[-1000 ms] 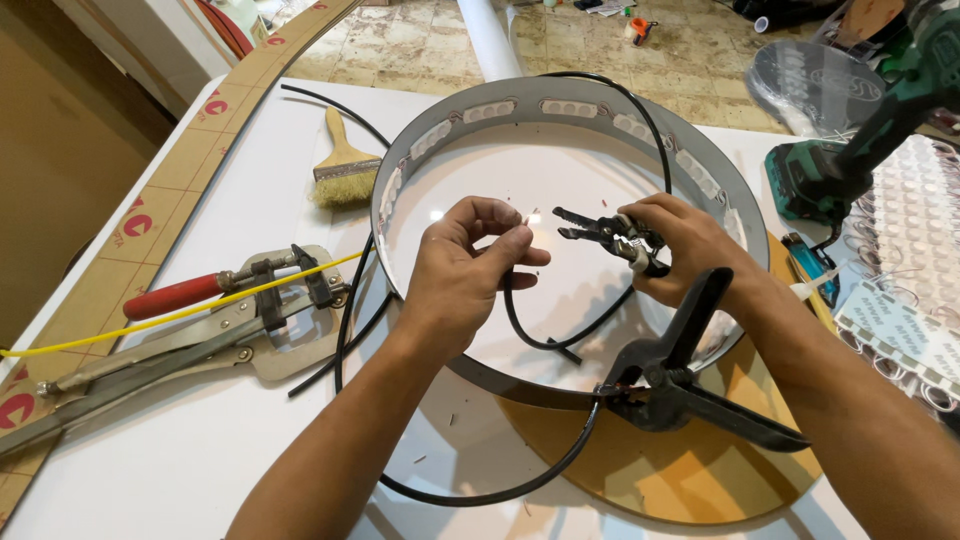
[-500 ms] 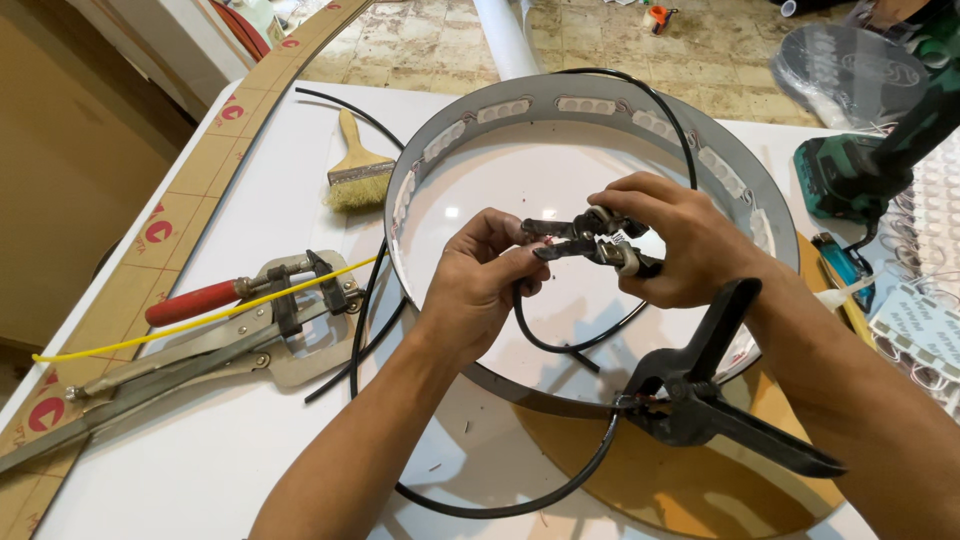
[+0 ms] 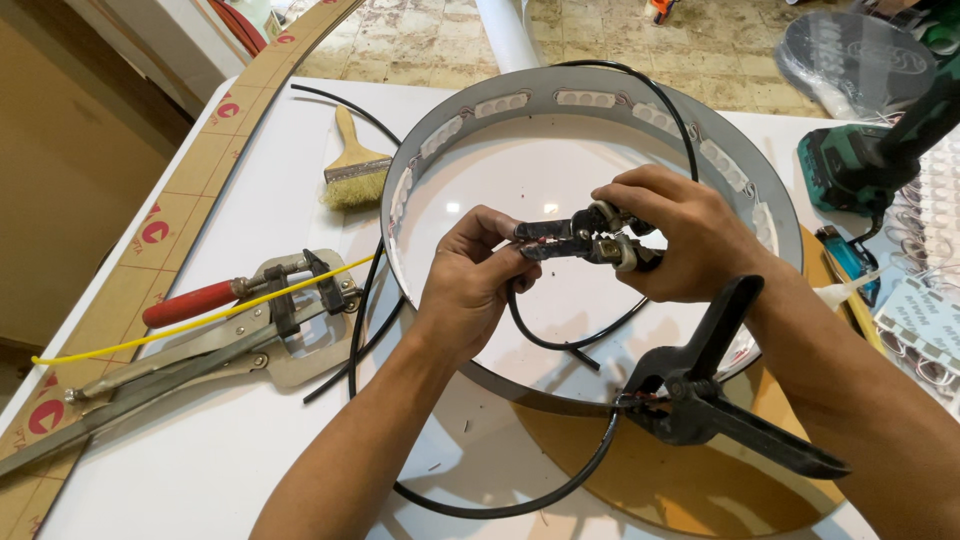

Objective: The person uses wire strippers to remove the black outer insulation from a cable, then strips the red and white inner wires. The person twists the exposed inner wires together.

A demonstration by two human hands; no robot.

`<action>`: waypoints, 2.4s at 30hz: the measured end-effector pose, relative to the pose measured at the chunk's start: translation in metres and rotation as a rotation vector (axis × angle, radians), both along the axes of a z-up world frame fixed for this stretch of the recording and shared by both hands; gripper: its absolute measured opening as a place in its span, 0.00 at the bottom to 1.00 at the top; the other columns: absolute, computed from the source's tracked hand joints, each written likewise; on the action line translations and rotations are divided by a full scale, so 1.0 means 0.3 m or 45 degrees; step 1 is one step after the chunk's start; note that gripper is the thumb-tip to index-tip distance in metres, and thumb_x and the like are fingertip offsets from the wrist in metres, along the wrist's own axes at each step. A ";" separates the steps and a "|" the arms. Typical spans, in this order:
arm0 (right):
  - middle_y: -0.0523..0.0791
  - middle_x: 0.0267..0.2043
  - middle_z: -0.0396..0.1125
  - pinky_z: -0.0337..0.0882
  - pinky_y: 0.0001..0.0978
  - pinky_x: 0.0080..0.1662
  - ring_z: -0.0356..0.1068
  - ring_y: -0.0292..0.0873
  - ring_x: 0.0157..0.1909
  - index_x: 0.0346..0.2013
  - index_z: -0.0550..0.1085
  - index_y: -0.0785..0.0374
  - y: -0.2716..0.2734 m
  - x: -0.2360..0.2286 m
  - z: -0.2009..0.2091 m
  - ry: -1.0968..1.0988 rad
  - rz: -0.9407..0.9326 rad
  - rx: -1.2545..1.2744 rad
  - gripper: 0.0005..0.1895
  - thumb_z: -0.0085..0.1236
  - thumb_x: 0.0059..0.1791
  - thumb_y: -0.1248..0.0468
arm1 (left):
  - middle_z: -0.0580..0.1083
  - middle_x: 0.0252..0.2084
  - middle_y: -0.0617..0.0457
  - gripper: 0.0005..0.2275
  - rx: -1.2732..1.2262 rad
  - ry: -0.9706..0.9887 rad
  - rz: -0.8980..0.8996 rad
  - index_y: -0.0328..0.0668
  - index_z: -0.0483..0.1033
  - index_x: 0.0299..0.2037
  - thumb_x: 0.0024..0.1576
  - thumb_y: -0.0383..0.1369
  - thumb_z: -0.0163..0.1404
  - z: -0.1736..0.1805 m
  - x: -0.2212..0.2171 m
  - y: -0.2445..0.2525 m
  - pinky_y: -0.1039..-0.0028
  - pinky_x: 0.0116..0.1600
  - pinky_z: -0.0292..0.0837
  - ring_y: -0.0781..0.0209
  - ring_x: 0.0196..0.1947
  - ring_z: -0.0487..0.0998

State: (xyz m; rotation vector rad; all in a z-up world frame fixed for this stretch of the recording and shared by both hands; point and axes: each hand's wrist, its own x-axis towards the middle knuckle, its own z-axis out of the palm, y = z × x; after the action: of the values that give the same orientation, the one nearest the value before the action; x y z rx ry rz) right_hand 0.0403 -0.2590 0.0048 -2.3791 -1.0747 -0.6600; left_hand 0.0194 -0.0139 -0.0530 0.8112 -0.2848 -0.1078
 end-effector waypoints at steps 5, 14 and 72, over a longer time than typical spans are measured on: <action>0.51 0.49 0.71 0.76 0.45 0.49 0.74 0.57 0.50 0.53 0.77 0.64 0.003 0.002 -0.011 -0.095 -0.006 -0.013 0.35 0.69 0.29 0.68 | 0.77 0.35 0.45 0.08 -0.051 0.002 -0.033 0.40 0.73 0.36 0.55 0.18 0.57 -0.010 -0.001 -0.002 0.79 0.31 0.71 0.59 0.28 0.81; 0.51 0.48 0.71 0.74 0.47 0.52 0.74 0.57 0.51 0.52 0.77 0.63 0.011 0.001 -0.020 -0.274 -0.062 -0.037 0.31 0.70 0.34 0.66 | 0.78 0.36 0.46 0.07 -0.089 -0.007 -0.070 0.40 0.73 0.37 0.56 0.19 0.57 -0.025 0.000 -0.007 0.80 0.31 0.73 0.59 0.29 0.81; 0.45 0.27 0.72 0.74 0.40 0.31 0.75 0.50 0.28 0.40 0.81 0.55 0.194 0.198 0.013 0.233 -0.670 -0.361 0.20 0.62 0.34 0.66 | 0.69 0.30 0.55 0.06 -0.030 0.445 0.488 0.41 0.69 0.40 0.58 0.23 0.53 0.063 0.151 -0.023 0.85 0.26 0.58 0.77 0.20 0.61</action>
State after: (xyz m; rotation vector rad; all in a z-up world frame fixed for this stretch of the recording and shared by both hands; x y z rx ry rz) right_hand 0.0996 -0.2009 0.0086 -2.9364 -0.4841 -0.4621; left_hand 0.0646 -0.0208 -0.0340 0.7956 0.2004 0.1135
